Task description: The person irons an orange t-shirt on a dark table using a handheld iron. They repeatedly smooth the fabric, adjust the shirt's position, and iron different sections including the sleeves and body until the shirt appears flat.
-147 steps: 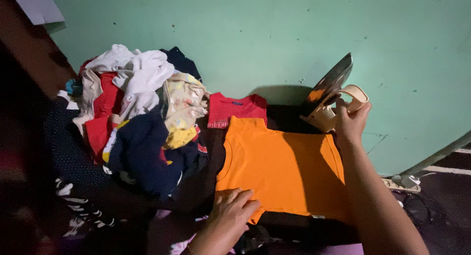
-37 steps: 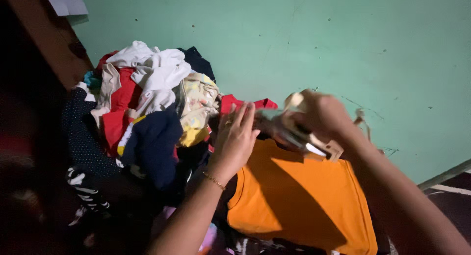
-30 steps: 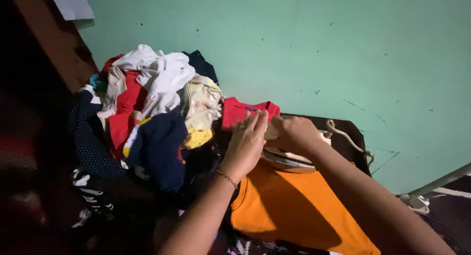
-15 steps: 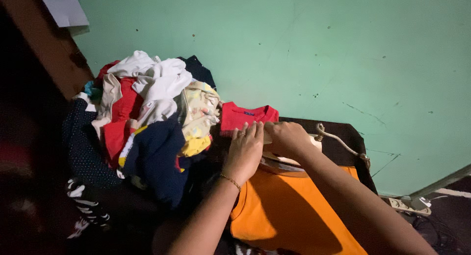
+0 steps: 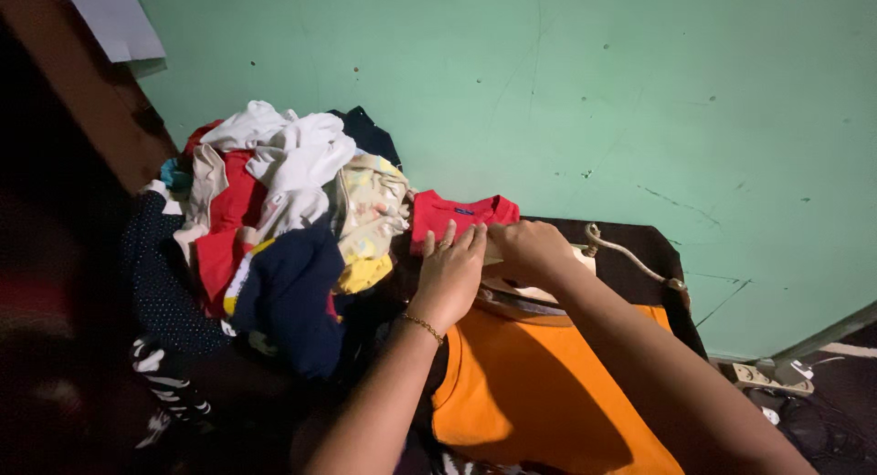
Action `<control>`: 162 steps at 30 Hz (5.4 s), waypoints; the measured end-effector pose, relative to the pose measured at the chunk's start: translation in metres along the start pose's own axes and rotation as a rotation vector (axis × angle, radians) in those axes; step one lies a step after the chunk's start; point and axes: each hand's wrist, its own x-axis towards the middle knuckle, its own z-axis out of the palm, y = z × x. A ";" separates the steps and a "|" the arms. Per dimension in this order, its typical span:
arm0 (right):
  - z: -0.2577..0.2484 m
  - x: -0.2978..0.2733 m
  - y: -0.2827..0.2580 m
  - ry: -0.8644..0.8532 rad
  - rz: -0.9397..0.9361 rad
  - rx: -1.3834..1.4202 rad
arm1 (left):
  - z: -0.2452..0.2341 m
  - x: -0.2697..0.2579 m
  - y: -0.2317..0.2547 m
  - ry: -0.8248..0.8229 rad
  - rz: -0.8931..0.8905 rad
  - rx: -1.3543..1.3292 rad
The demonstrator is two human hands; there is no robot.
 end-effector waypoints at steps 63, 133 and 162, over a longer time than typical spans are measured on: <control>-0.025 -0.108 0.072 -0.033 0.077 -0.021 | 0.010 0.006 0.114 -0.130 0.132 -0.197; -0.040 -0.141 0.018 -0.063 0.000 0.056 | -0.048 -0.054 0.102 -0.158 0.277 -0.199; -0.033 -0.147 0.043 -0.016 0.157 -0.047 | -0.025 -0.023 0.123 -0.241 0.234 -0.173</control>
